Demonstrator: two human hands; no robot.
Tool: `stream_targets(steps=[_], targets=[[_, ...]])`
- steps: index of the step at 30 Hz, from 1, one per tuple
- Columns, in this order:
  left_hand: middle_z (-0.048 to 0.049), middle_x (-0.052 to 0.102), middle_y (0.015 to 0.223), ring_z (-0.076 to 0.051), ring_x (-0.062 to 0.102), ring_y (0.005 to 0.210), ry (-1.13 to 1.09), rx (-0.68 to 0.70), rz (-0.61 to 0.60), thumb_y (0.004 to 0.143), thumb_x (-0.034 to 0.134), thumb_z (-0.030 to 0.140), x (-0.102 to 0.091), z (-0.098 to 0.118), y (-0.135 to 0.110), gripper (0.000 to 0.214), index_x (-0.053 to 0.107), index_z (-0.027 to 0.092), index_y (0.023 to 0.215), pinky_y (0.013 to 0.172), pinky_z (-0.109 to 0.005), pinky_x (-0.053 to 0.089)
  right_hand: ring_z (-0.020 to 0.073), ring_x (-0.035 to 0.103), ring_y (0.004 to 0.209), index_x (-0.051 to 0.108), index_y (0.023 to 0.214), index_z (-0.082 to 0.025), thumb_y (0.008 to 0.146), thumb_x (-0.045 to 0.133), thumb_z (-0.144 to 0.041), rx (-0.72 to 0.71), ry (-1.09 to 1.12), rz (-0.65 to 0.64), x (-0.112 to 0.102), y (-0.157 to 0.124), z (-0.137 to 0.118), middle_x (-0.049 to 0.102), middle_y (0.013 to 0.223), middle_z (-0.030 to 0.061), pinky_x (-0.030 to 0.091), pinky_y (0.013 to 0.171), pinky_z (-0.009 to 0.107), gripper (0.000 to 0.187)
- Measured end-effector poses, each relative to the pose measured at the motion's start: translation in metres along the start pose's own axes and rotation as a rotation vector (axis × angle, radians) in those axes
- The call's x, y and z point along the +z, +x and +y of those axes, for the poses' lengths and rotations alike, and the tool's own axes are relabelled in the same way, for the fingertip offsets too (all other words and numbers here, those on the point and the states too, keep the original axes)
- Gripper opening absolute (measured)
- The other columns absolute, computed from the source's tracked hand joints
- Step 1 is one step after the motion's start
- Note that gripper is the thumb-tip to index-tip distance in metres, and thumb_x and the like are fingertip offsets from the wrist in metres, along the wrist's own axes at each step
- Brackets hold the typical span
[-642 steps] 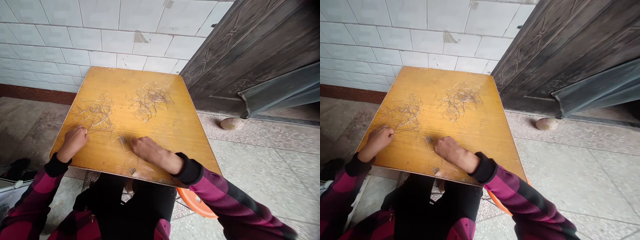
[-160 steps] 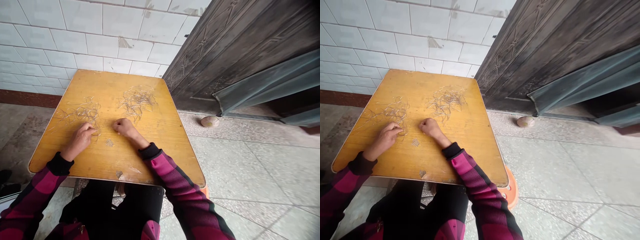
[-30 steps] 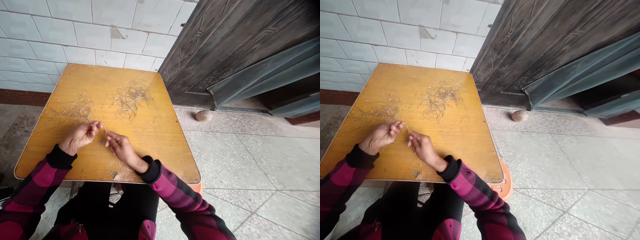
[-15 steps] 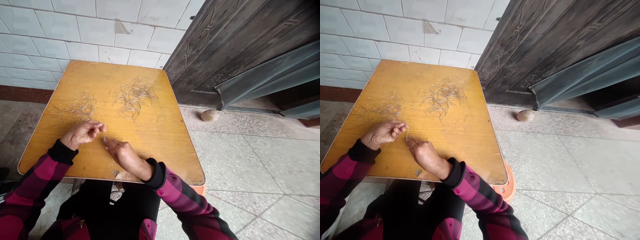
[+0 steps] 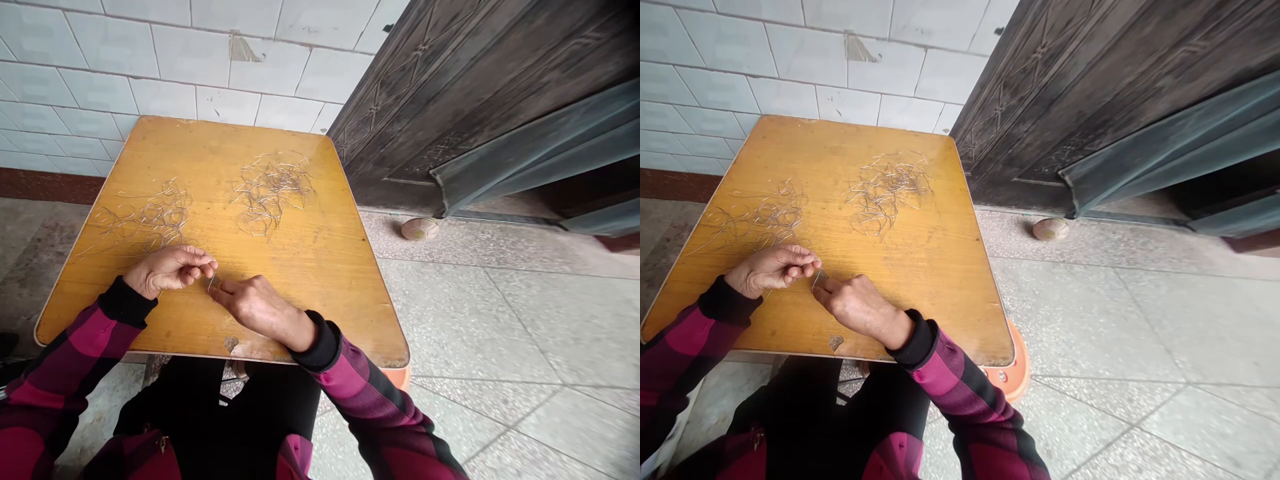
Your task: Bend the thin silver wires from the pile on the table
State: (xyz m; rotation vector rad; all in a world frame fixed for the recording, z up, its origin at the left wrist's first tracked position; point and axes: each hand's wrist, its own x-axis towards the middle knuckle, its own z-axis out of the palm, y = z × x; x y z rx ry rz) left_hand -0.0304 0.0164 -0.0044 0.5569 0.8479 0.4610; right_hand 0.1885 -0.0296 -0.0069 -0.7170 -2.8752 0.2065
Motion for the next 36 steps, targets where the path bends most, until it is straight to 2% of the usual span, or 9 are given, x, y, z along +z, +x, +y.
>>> stream_targets(steps=[10, 14, 17, 20, 23, 26, 30, 33, 36], targets=[[-0.0023, 0.066, 0.072, 0.002, 0.027, 0.032, 0.104, -0.013, -0.068, 0.083, 0.067, 0.014, -0.001, 0.002, -0.007, 0.009, 0.070, 0.007, 0.085, 0.024, -0.007, 0.026, 0.0099, 0.047, 0.058, 0.063, 0.113, -0.013, 0.097, 0.041, -0.009, 0.023, -0.032, -0.048, -0.003, -0.001, 0.002, 0.064, 0.081, 0.0042, 0.022, 0.050, 0.030, 0.027], [-0.0054, 0.068, 0.072, 0.001, 0.035, 0.034, 0.115, 0.069, 0.009, 0.089, 0.063, 0.025, -0.001, 0.003, -0.007, 0.019, 0.069, 0.008, 0.085, 0.026, -0.007, 0.028, 0.0092, 0.044, 0.054, 0.065, 0.112, -0.014, 0.099, 0.039, -0.013, 0.067, 0.016, 0.015, -0.004, -0.003, 0.003, 0.062, 0.077, 0.0032, 0.021, 0.049, 0.030, 0.029], [-0.0091, 0.070, 0.070, -0.004, 0.048, 0.038, 0.068, 0.114, 0.080, 0.093, 0.056, 0.038, -0.003, 0.003, -0.004, 0.034, 0.066, 0.009, 0.080, 0.033, -0.010, 0.039, 0.0092, 0.047, 0.055, 0.066, 0.113, -0.015, 0.101, 0.039, -0.021, 0.137, 0.108, 0.091, -0.003, -0.004, 0.006, 0.063, 0.076, 0.0029, 0.025, 0.051, 0.028, 0.030], [-0.0098, 0.071, 0.071, -0.009, 0.059, 0.047, 0.066, 0.203, 0.101, 0.091, 0.060, 0.037, -0.003, 0.000, -0.002, 0.030, 0.065, 0.010, 0.080, 0.041, -0.015, 0.047, 0.0105, 0.053, 0.060, 0.066, 0.110, -0.015, 0.100, 0.041, -0.022, 0.206, 0.225, 0.146, -0.001, -0.003, 0.008, 0.066, 0.079, 0.0044, 0.031, 0.055, 0.025, 0.028], [-0.0077, 0.072, 0.077, -0.011, 0.065, 0.058, 0.201, 0.315, 0.079, 0.080, 0.073, 0.026, 0.002, -0.005, -0.004, 0.016, 0.067, 0.011, 0.082, 0.049, -0.017, 0.051, 0.0103, 0.053, 0.060, 0.066, 0.096, -0.014, 0.097, 0.044, -0.020, 0.256, 0.391, 0.179, -0.001, -0.001, 0.009, 0.065, 0.074, 0.0031, 0.035, 0.058, 0.024, 0.022], [-0.0070, 0.072, 0.080, -0.013, 0.066, 0.063, 0.339, 0.299, 0.015, 0.072, 0.079, 0.021, 0.005, -0.008, -0.006, 0.018, 0.069, 0.011, 0.084, 0.053, -0.020, 0.053, 0.0083, 0.050, 0.055, 0.062, 0.086, -0.015, 0.096, 0.046, -0.021, 0.327, 0.598, 0.243, -0.004, 0.000, 0.010, 0.060, 0.066, -0.0005, 0.037, 0.056, 0.021, 0.020], [-0.0089, 0.073, 0.082, -0.012, 0.065, 0.061, 0.223, 0.354, -0.054, 0.077, 0.075, 0.040, 0.000, -0.004, -0.007, 0.031, 0.069, 0.012, 0.086, 0.051, -0.020, 0.051, 0.0056, 0.046, 0.043, 0.058, 0.083, -0.016, 0.094, 0.048, -0.029, 0.501, 0.994, 0.275, -0.006, 0.002, 0.016, 0.056, 0.059, -0.0045, 0.037, 0.047, 0.019, 0.020], [-0.0102, 0.073, 0.087, -0.015, 0.067, 0.067, 0.124, 0.507, -0.096, 0.069, 0.077, 0.057, -0.004, 0.000, -0.008, 0.052, 0.068, 0.013, 0.095, 0.055, -0.022, 0.053, 0.0044, 0.041, 0.037, 0.058, 0.085, -0.016, 0.090, 0.053, -0.034, 0.592, 1.380, 0.288, -0.001, 0.005, 0.022, 0.054, 0.055, -0.0068, 0.031, 0.040, 0.017, 0.019], [-0.0126, 0.070, 0.104, -0.019, 0.067, 0.083, 0.250, 0.649, -0.047, 0.062, 0.084, 0.050, -0.001, -0.003, -0.009, 0.060, 0.069, 0.013, 0.106, 0.063, -0.024, 0.055, 0.0035, 0.037, 0.034, 0.059, 0.085, -0.014, 0.086, 0.057, -0.033, 0.625, 1.699, 0.250, 0.005, 0.009, 0.027, 0.053, 0.051, -0.0076, 0.025, 0.035, 0.016, 0.018]])
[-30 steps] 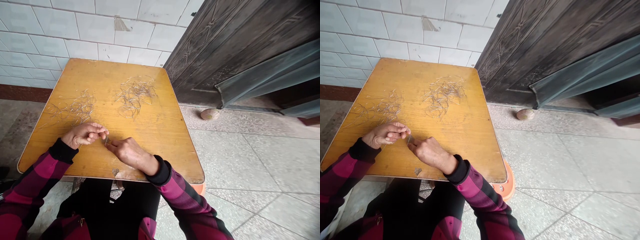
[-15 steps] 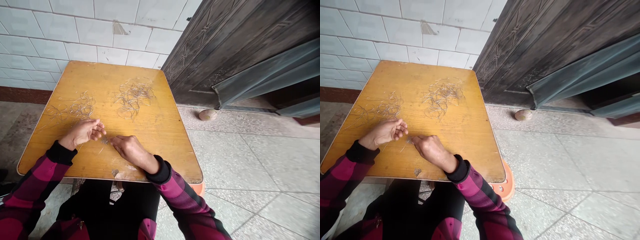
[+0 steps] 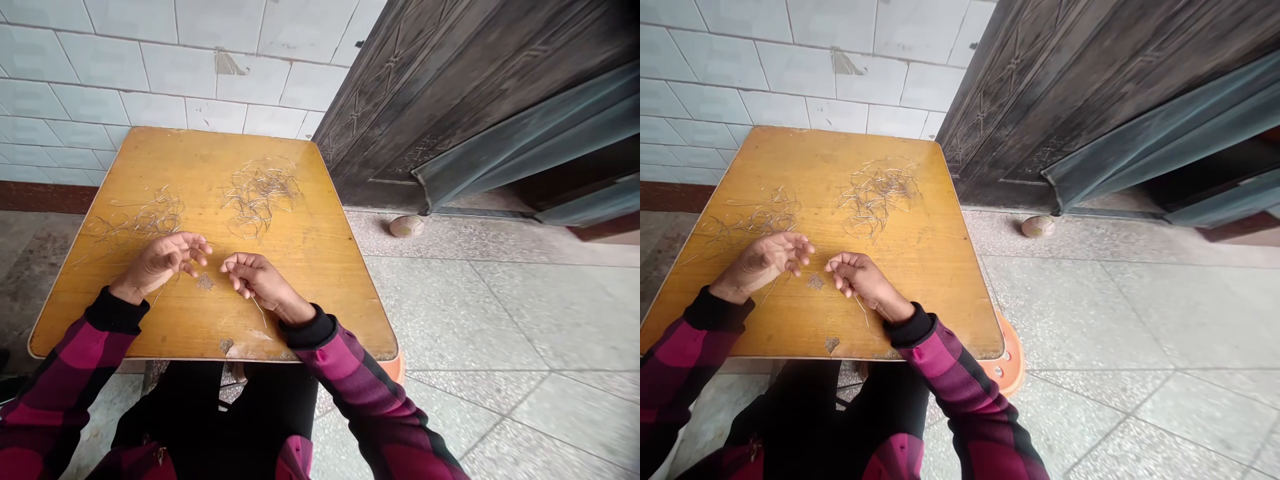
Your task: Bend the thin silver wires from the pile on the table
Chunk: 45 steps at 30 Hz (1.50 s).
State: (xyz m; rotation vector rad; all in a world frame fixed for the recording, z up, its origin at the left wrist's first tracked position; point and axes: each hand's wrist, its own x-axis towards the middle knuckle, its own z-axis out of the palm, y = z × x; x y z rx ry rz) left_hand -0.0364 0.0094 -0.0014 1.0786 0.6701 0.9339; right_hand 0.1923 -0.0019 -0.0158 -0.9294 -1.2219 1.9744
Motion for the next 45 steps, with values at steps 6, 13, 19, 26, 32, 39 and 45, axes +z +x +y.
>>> stream_targets(steps=[6, 13, 19, 26, 32, 39, 45], targets=[[-0.0070, 0.070, 0.087, -0.011, 0.060, 0.058, 0.339, -0.052, 0.029, 0.078, 0.075, 0.034, 0.020, -0.007, -0.001, 0.026, 0.073, 0.013, 0.092, 0.055, -0.021, 0.050, 0.0014, 0.031, 0.034, 0.063, 0.083, -0.012, 0.078, 0.066, -0.028, 0.222, 0.195, -0.194, 0.005, 0.004, 0.009, 0.053, 0.049, -0.0072, 0.017, 0.031, 0.014, 0.016], [-0.0024, 0.066, 0.061, -0.010, 0.059, 0.051, 0.497, -0.180, -0.147, 0.085, 0.064, 0.029, 0.031, -0.004, -0.003, 0.021, 0.066, 0.015, 0.071, 0.051, -0.019, 0.048, 0.0032, 0.042, 0.043, 0.065, 0.091, -0.013, 0.085, 0.060, -0.026, 0.193, -0.141, -0.359, 0.005, 0.000, 0.005, 0.052, 0.056, -0.0066, 0.032, 0.038, 0.013, 0.016], [-0.0038, 0.066, 0.062, -0.013, 0.063, 0.055, 0.244, -0.418, -0.170, 0.082, 0.067, 0.034, 0.023, -0.005, -0.006, 0.023, 0.063, 0.014, 0.071, 0.056, -0.022, 0.052, 0.0059, 0.057, 0.057, 0.064, 0.082, -0.013, 0.091, 0.053, -0.020, -0.039, -0.672, -0.461, -0.007, -0.004, -0.009, 0.059, 0.067, -0.0028, 0.047, 0.058, 0.019, 0.016], [-0.0084, 0.068, 0.076, -0.015, 0.066, 0.065, 0.056, -0.428, -0.133, 0.083, 0.069, 0.035, 0.015, -0.005, -0.006, 0.025, 0.068, 0.011, 0.075, 0.062, -0.025, 0.054, 0.0065, 0.059, 0.055, 0.064, 0.087, -0.013, 0.095, 0.047, -0.022, -0.126, -0.750, -0.355, -0.010, -0.010, -0.014, 0.063, 0.066, -0.0016, 0.048, 0.056, 0.019, 0.020], [-0.0075, 0.069, 0.075, -0.014, 0.067, 0.062, 0.025, -0.382, -0.108, 0.080, 0.073, 0.035, 0.016, -0.001, -0.005, 0.026, 0.068, 0.010, 0.073, 0.061, -0.025, 0.056, 0.0067, 0.062, 0.057, 0.066, 0.089, -0.013, 0.092, 0.055, -0.023, 0.044, -0.544, -0.382, -0.017, -0.009, -0.015, 0.065, 0.067, -0.0013, 0.051, 0.055, 0.019, 0.015], [-0.0069, 0.071, 0.073, -0.015, 0.067, 0.060, -0.074, -0.262, -0.046, 0.076, 0.078, 0.033, 0.012, 0.003, -0.003, 0.025, 0.069, 0.010, 0.072, 0.060, -0.026, 0.057, 0.0077, 0.064, 0.052, 0.066, 0.085, -0.012, 0.081, 0.070, -0.027, 0.122, 0.023, -0.257, -0.017, 0.001, -0.002, 0.067, 0.064, -0.0010, 0.048, 0.045, 0.015, 0.016], [-0.0076, 0.071, 0.076, -0.015, 0.069, 0.062, -0.111, -0.179, -0.010, 0.075, 0.079, 0.032, 0.010, 0.004, -0.004, 0.025, 0.068, 0.009, 0.073, 0.060, -0.025, 0.058, 0.0070, 0.065, 0.056, 0.067, 0.087, -0.011, 0.078, 0.075, -0.018, 0.194, 0.325, -0.213, -0.012, 0.004, 0.006, 0.069, 0.067, -0.0005, 0.053, 0.052, 0.015, 0.014]])
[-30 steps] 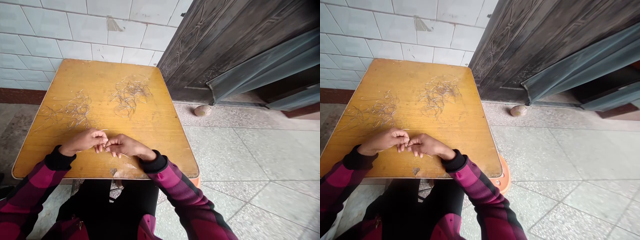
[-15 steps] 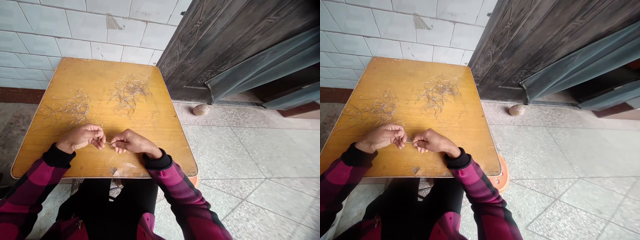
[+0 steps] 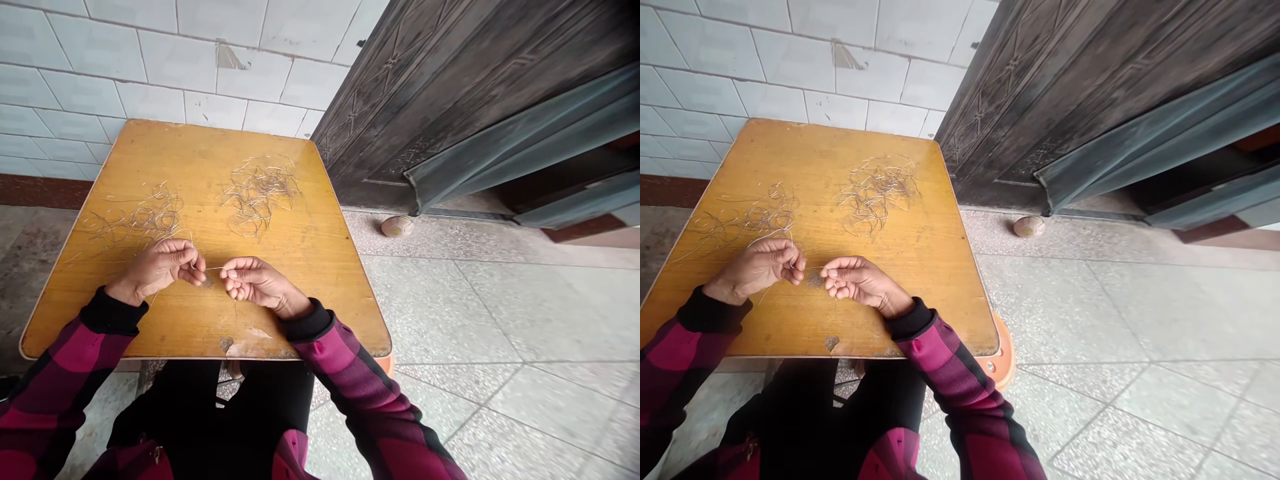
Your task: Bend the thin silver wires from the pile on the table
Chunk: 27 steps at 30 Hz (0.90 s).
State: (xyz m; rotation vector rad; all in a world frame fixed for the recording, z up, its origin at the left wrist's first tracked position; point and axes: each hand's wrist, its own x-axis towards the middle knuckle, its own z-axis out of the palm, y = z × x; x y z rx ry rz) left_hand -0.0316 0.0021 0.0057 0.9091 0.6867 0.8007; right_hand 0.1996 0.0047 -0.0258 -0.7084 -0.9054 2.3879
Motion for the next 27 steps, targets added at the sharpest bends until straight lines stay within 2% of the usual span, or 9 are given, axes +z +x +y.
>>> stream_targets(steps=[4, 10, 15, 22, 27], targets=[[-0.0061, 0.071, 0.074, -0.015, 0.069, 0.062, -0.022, 0.035, 0.011, 0.074, 0.081, 0.032, 0.001, 0.001, 0.001, 0.026, 0.067, 0.009, 0.071, 0.060, -0.025, 0.058, 0.0071, 0.069, 0.063, 0.066, 0.089, -0.012, 0.080, 0.072, -0.011, -0.027, 0.141, 0.025, 0.003, 0.003, 0.009, 0.071, 0.073, -0.0005, 0.057, 0.061, 0.016, 0.010], [-0.0055, 0.072, 0.075, -0.015, 0.069, 0.063, -0.047, 0.049, 0.005, 0.075, 0.080, 0.031, -0.001, -0.001, 0.004, 0.024, 0.067, 0.010, 0.070, 0.060, -0.024, 0.058, 0.0124, 0.074, 0.082, 0.068, 0.090, -0.014, 0.076, 0.074, -0.008, -0.111, 0.235, -0.084, 0.007, 0.006, 0.018, 0.074, 0.081, 0.0001, 0.059, 0.077, 0.021, 0.017], [-0.0055, 0.071, 0.075, -0.014, 0.069, 0.062, -0.046, 0.017, -0.020, 0.077, 0.078, 0.030, -0.002, -0.005, 0.006, 0.023, 0.068, 0.010, 0.072, 0.059, -0.023, 0.058, 0.0158, 0.073, 0.089, 0.067, 0.082, -0.013, 0.074, 0.072, -0.003, -0.159, 0.282, -0.127, 0.011, 0.008, 0.023, 0.074, 0.083, 0.0016, 0.057, 0.087, 0.026, 0.014], [-0.0053, 0.070, 0.072, -0.013, 0.067, 0.059, -0.005, -0.067, -0.062, 0.078, 0.077, 0.033, -0.001, -0.005, 0.007, 0.026, 0.067, 0.010, 0.070, 0.057, -0.023, 0.056, 0.0163, 0.074, 0.086, 0.061, 0.076, -0.013, 0.077, 0.059, 0.002, -0.096, 0.242, -0.092, 0.013, 0.009, 0.029, 0.070, 0.077, 0.0004, 0.055, 0.092, 0.032, 0.015], [-0.0038, 0.068, 0.070, -0.012, 0.065, 0.056, 0.034, -0.089, -0.105, 0.079, 0.076, 0.035, -0.003, -0.008, 0.009, 0.029, 0.065, 0.010, 0.071, 0.055, -0.022, 0.054, 0.0199, 0.075, 0.084, 0.059, 0.076, -0.013, 0.073, 0.060, 0.001, -0.002, 0.259, -0.153, 0.010, 0.010, 0.032, 0.071, 0.073, -0.0003, 0.058, 0.082, 0.029, 0.014]])
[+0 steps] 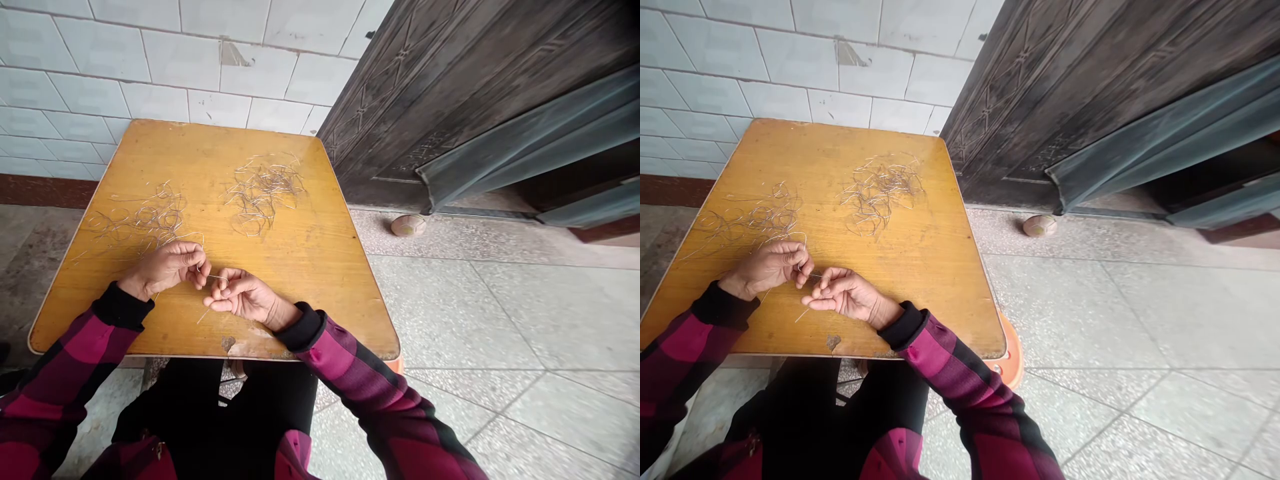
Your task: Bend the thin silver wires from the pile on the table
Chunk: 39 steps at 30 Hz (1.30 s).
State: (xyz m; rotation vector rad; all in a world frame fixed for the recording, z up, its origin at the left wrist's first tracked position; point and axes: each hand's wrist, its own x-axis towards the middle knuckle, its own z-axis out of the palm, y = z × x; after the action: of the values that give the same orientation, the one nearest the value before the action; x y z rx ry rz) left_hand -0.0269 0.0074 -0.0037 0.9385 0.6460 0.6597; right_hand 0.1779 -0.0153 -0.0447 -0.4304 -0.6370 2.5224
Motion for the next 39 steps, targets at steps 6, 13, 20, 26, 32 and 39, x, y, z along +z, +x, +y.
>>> stream_targets(steps=[6, 13, 20, 26, 32, 39], targets=[[-0.0033, 0.068, 0.068, -0.011, 0.063, 0.054, 0.003, -0.003, 0.012, 0.077, 0.077, 0.036, -0.001, 0.001, 0.000, 0.030, 0.063, 0.011, 0.069, 0.052, -0.021, 0.052, 0.0220, 0.074, 0.091, 0.064, 0.087, -0.011, 0.079, 0.063, -0.007, 0.055, -0.023, -0.119, -0.001, -0.002, -0.007, 0.075, 0.086, 0.0069, 0.057, 0.086, 0.036, 0.009], [-0.0020, 0.066, 0.066, -0.009, 0.060, 0.052, 0.026, 0.042, 0.109, 0.075, 0.078, 0.039, -0.002, 0.002, 0.000, 0.032, 0.061, 0.013, 0.069, 0.049, -0.019, 0.049, 0.0179, 0.073, 0.089, 0.070, 0.095, -0.011, 0.081, 0.073, -0.029, 0.094, -0.162, -0.055, -0.001, -0.003, -0.014, 0.075, 0.095, 0.0091, 0.056, 0.085, 0.033, 0.023], [-0.0029, 0.066, 0.065, -0.011, 0.062, 0.054, 0.329, 0.068, 0.342, 0.077, 0.072, 0.038, 0.010, -0.012, 0.009, 0.028, 0.065, 0.011, 0.073, 0.052, -0.022, 0.050, 0.0120, 0.070, 0.073, 0.071, 0.087, -0.013, 0.075, 0.076, -0.035, 0.086, -0.594, 0.262, 0.001, -0.009, -0.026, 0.072, 0.087, 0.0058, 0.056, 0.066, 0.023, 0.025], [-0.0029, 0.068, 0.067, -0.012, 0.064, 0.055, 0.356, 0.027, 0.340, 0.079, 0.068, 0.036, 0.026, -0.027, 0.016, 0.024, 0.064, 0.012, 0.076, 0.056, -0.025, 0.053, 0.0088, 0.065, 0.063, 0.067, 0.091, -0.014, 0.077, 0.071, -0.025, 0.025, -0.786, 0.308, 0.004, -0.013, -0.032, 0.068, 0.075, 0.0010, 0.054, 0.058, 0.020, 0.018], [-0.0030, 0.067, 0.066, -0.017, 0.065, 0.055, 0.660, 0.138, 0.501, 0.086, 0.060, 0.031, 0.018, -0.026, 0.012, 0.018, 0.062, 0.015, 0.093, 0.056, -0.030, 0.055, 0.0083, 0.064, 0.056, 0.061, 0.078, -0.015, 0.073, 0.065, -0.013, 0.014, -0.915, 0.429, -0.002, -0.017, -0.041, 0.065, 0.065, -0.0013, 0.053, 0.051, 0.018, 0.007], [-0.0210, 0.047, 0.145, -0.032, 0.040, 0.137, 1.556, 0.569, 0.380, 0.088, 0.062, 0.030, 0.019, -0.031, 0.010, 0.051, 0.050, 0.010, 0.133, 0.114, -0.049, 0.031, 0.0089, 0.063, 0.055, 0.061, 0.076, -0.016, 0.074, 0.064, -0.016, 0.013, -1.073, 0.441, -0.011, -0.019, -0.044, 0.063, 0.060, -0.0024, 0.052, 0.053, 0.020, 0.004]])
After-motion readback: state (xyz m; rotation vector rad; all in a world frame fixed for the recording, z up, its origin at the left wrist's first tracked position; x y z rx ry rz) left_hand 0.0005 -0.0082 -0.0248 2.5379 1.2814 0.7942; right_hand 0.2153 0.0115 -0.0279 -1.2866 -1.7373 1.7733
